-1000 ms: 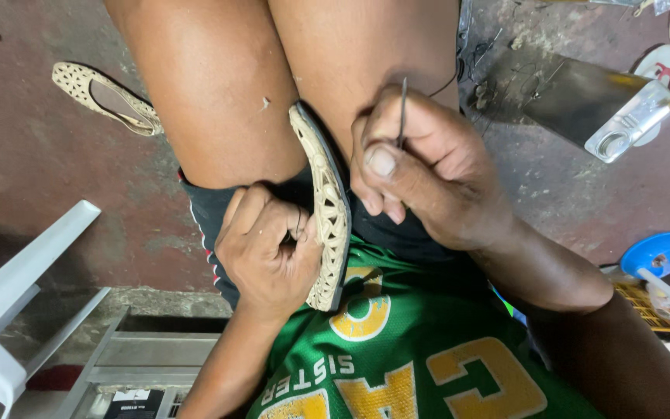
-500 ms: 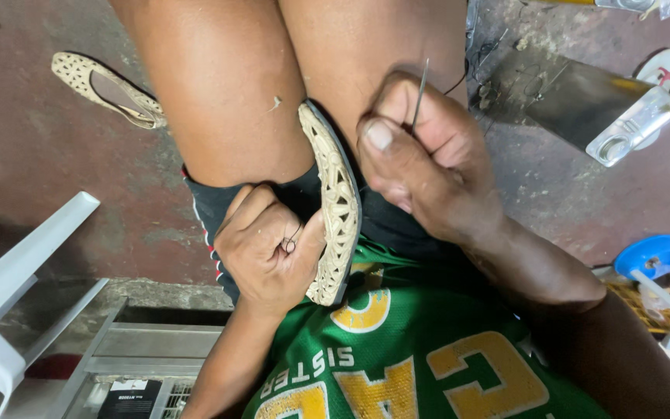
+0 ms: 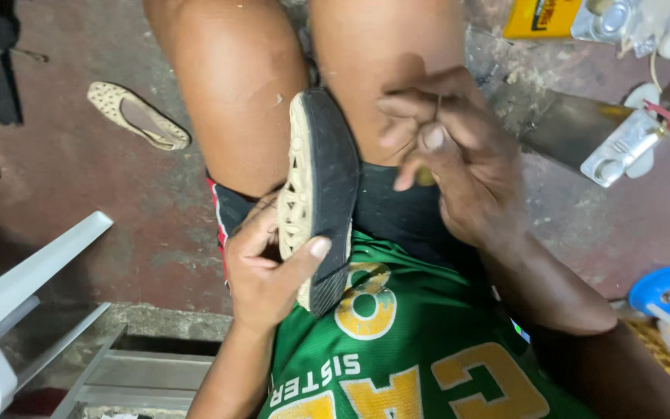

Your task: The person is repairing a shoe by hand, first using a needle and thread to stitch the upper to the sole while holding the shoe on their lap, and later inserting a tool into the sole.

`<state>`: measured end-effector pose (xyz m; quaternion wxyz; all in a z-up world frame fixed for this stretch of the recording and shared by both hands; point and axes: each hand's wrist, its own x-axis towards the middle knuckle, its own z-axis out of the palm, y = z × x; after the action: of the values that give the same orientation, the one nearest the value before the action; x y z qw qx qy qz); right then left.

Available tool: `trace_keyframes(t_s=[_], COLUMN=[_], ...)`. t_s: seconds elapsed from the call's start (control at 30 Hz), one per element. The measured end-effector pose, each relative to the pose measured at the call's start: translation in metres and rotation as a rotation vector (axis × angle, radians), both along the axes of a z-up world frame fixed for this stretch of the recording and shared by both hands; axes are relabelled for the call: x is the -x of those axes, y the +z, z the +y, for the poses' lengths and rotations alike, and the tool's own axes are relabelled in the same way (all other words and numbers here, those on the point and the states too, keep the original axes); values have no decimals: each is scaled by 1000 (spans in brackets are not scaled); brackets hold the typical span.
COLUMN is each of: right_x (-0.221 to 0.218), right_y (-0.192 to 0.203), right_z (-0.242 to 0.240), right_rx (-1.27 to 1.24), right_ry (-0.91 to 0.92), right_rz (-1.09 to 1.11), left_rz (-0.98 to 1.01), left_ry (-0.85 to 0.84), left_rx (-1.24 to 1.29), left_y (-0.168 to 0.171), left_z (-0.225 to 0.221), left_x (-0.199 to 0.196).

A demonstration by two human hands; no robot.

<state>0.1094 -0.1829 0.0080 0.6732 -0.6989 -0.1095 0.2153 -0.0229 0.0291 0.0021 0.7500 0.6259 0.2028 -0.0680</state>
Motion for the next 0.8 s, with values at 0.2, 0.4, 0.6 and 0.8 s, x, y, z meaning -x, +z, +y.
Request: trace_keyframes(t_s=[0.2,0.4,0.6,0.8], right_x=[9,19,19,15], right_y=[18,43,57,59], right_z=[-15,5,27,27], right_rx=[323,347,270,297], right_ry=[20,199,222,240], right_rz=[-197,-446,-485,-498], left_rz=[-7,-3,18,-25], left_ry=[88,132,100,55], left_rx=[439,581,546,457], left_y=[-18,-21,-19,-20], left_z=[23,20,16,15], left_x=[15,18,22,23])
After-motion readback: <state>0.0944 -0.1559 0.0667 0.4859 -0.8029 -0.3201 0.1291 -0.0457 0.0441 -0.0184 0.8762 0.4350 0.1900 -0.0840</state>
